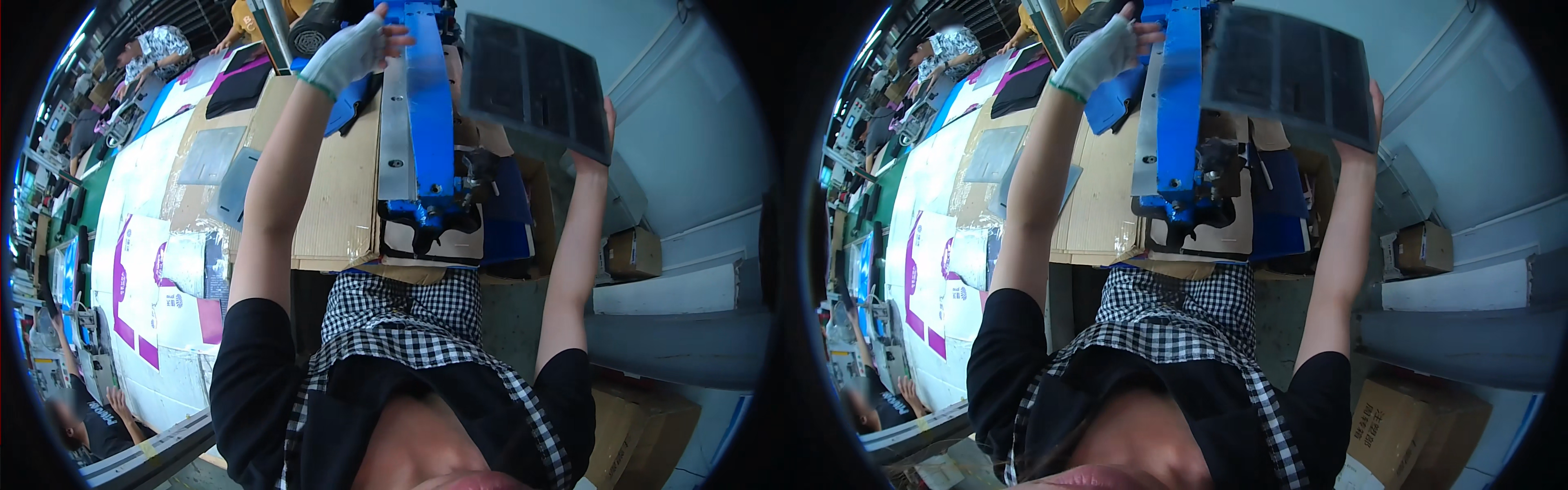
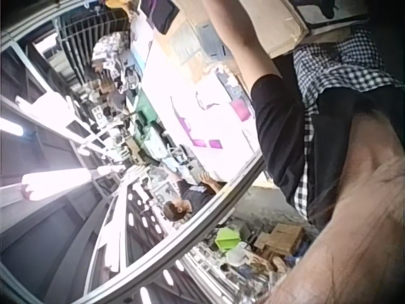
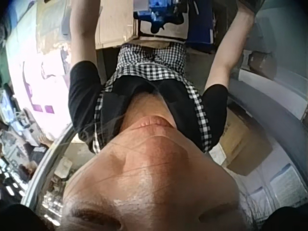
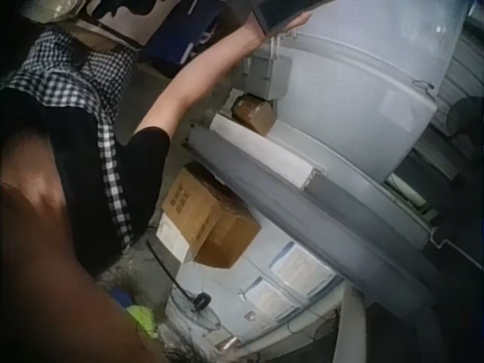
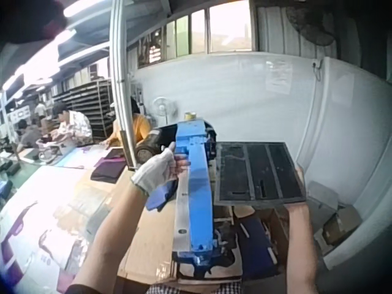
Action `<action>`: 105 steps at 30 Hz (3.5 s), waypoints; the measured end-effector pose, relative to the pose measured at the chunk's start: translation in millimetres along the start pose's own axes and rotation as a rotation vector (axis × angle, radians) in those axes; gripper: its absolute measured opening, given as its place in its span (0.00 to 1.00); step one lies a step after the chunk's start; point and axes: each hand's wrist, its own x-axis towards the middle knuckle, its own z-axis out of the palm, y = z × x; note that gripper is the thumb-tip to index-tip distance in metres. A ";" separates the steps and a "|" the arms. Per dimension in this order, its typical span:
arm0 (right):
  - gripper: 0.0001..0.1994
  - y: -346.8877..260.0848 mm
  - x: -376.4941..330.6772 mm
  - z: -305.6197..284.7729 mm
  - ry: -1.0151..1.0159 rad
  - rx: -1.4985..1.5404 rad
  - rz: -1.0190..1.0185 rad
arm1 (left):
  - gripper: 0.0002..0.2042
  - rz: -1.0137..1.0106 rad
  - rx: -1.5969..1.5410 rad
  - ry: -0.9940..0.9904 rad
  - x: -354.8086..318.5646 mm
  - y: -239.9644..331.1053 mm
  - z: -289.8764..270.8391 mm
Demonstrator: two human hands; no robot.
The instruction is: Manually feeding sheets into a processing machine and applying small labels to finished components.
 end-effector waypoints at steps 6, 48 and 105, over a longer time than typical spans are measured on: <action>0.20 51.1 -2.9 -40.8 0.131 -0.048 0.248 | 0.22 -0.140 -0.189 0.055 -24.7 -43.0 -25.3; 0.19 15.4 -107.4 182.2 -0.621 -1.003 -0.160 | 0.17 0.569 0.742 1.961 -422.6 84.0 -181.8; 0.19 14.4 -85.3 160.7 -0.574 -0.617 -0.047 | 0.23 -0.093 0.945 0.607 -299.0 -16.8 -241.1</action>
